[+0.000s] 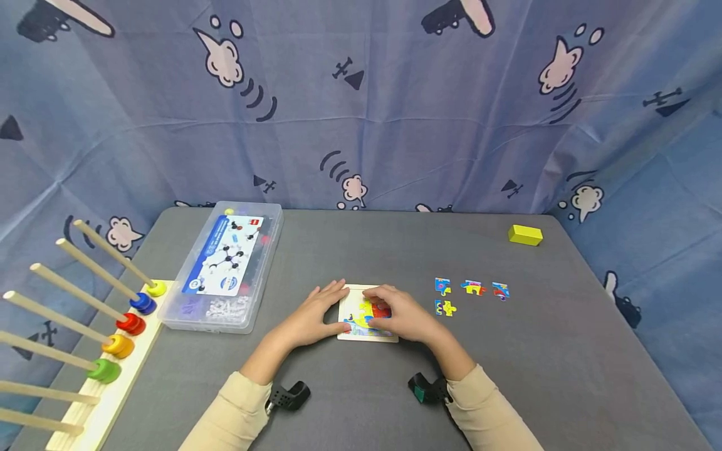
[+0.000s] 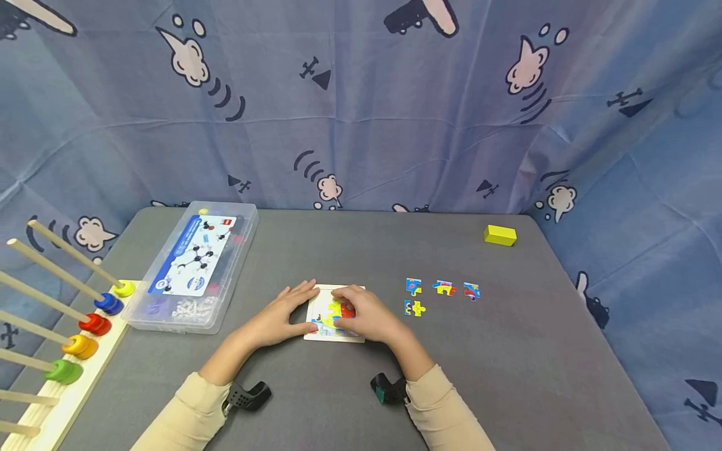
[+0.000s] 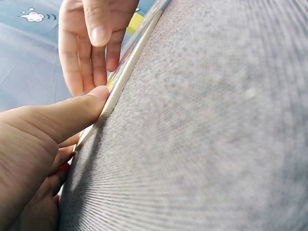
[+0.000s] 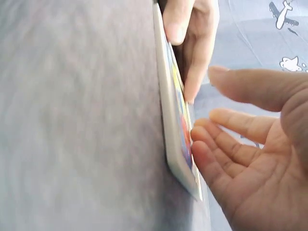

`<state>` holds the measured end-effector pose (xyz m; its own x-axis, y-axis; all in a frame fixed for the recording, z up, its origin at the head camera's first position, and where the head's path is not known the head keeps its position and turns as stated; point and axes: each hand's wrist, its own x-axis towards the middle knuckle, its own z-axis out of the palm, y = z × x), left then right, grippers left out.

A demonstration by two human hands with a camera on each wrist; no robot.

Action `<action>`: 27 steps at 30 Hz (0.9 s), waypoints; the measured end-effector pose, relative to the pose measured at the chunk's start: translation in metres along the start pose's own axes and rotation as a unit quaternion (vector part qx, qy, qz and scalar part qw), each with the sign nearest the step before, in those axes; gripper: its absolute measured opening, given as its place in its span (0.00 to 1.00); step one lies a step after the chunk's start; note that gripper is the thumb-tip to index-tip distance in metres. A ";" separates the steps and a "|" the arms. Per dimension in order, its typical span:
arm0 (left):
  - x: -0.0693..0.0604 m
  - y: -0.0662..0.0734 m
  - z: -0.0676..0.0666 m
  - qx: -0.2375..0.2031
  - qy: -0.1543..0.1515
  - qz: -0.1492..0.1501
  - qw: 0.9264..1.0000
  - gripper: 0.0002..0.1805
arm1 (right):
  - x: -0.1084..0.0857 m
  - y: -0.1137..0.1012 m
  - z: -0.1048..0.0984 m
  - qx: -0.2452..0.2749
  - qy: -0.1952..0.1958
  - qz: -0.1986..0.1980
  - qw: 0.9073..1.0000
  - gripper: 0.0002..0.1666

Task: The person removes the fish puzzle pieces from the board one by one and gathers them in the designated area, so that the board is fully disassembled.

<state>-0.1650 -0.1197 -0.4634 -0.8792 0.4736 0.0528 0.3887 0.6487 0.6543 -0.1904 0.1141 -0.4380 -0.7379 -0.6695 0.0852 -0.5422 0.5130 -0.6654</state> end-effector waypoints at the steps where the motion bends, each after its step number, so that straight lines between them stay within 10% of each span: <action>1: 0.000 0.000 0.000 0.000 0.000 0.000 1.000 0.39 | 0.001 -0.002 0.001 -0.002 0.001 0.002 1.000 0.30; 27: 0.000 0.000 0.001 0.008 0.002 0.000 1.000 0.39 | 0.004 -0.009 0.015 -0.013 0.036 0.106 0.994 0.26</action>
<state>-0.1645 -0.1190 -0.4638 -0.8802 0.4713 0.0558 0.3928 0.6575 0.6429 -0.1827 0.0987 -0.4433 -0.8633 -0.5047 -0.0011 -0.3810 0.6531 -0.6544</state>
